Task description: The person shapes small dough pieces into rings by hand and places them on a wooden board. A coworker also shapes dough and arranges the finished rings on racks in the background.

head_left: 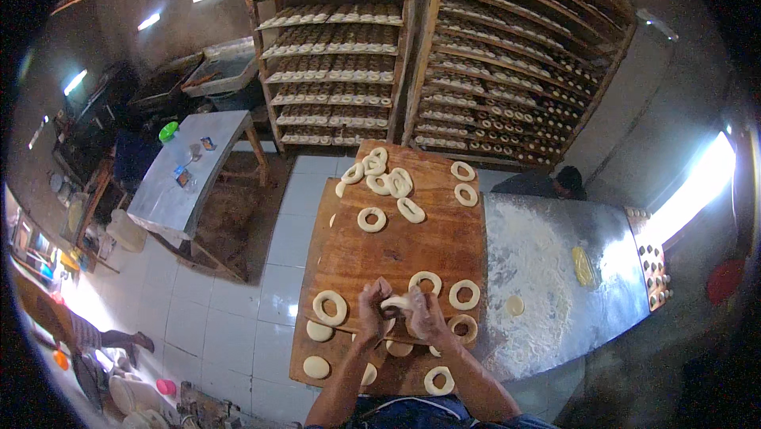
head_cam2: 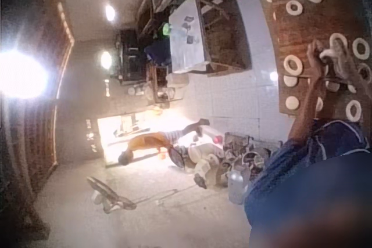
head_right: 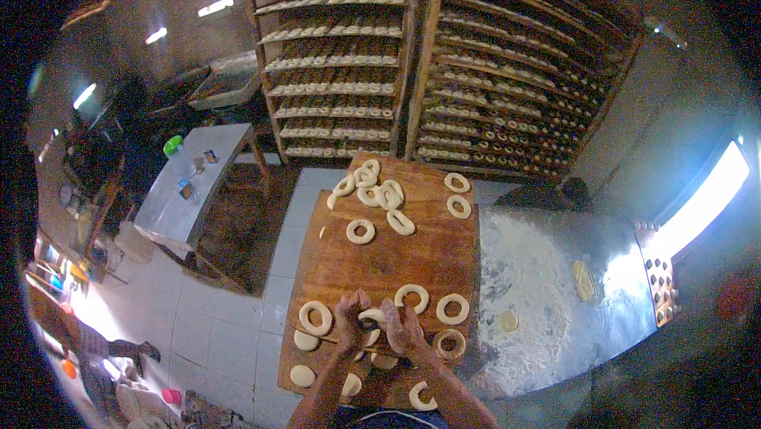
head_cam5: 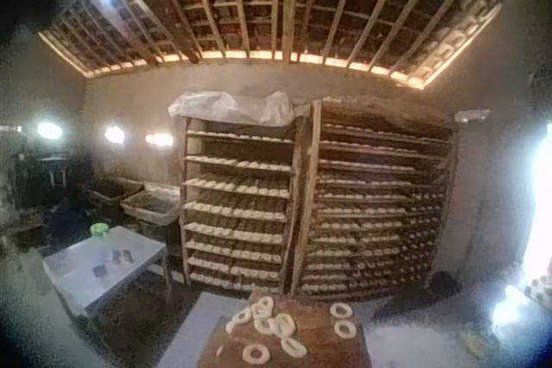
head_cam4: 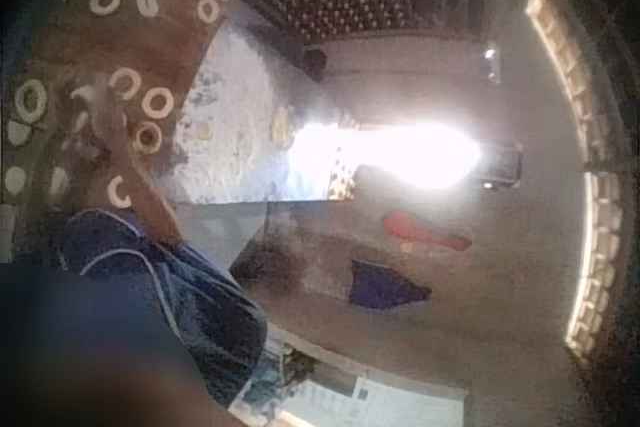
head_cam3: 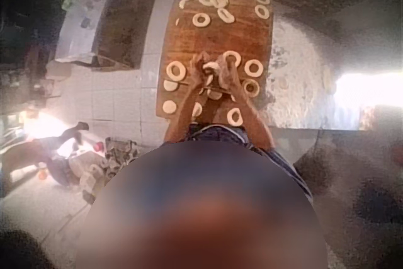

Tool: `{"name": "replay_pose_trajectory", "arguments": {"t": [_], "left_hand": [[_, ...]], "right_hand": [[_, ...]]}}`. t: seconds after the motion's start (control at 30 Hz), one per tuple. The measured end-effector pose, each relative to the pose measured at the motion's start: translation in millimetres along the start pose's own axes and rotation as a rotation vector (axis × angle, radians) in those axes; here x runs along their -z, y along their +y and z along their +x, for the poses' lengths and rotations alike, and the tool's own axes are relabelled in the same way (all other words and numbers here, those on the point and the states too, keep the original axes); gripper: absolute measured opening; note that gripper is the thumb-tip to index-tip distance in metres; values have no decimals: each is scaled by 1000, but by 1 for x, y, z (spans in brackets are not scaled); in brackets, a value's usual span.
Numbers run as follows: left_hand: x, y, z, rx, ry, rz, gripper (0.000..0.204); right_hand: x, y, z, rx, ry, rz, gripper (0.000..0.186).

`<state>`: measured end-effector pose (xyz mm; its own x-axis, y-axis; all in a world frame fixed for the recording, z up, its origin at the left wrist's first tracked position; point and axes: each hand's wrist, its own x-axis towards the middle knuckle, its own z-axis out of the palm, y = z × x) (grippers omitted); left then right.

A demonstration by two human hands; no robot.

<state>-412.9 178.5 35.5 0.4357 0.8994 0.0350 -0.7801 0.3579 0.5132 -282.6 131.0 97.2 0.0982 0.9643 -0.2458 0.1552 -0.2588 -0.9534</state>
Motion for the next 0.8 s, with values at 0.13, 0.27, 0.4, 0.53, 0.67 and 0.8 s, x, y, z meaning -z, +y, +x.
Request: {"name": "replay_pose_trajectory", "arguments": {"t": [0.13, 0.27, 0.4, 0.53, 0.67, 0.8], "left_hand": [[-11, 13, -10, -128, 264, 1026, 31], [8, 5, 2, -85, 365, 481, 46], [4, 38, 16, -15, 209, 913, 49], [30, 51, 44, -54, 416, 1112, 42], [75, 34, 61, -307, 359, 1901, 17], [58, 39, 49, -210, 209, 1823, 19]], "right_hand": [[-6, -9, 0, -176, 7, -248, 41], [-8, 83, 28, 141, 15, 139, 45], [9, 60, 45, 271, -178, 128, 44], [13, -40, 49, 66, -181, -483, 57], [20, 7, 56, 160, 136, -792, 60], [35, 22, 47, 216, 105, -712, 52]]}}
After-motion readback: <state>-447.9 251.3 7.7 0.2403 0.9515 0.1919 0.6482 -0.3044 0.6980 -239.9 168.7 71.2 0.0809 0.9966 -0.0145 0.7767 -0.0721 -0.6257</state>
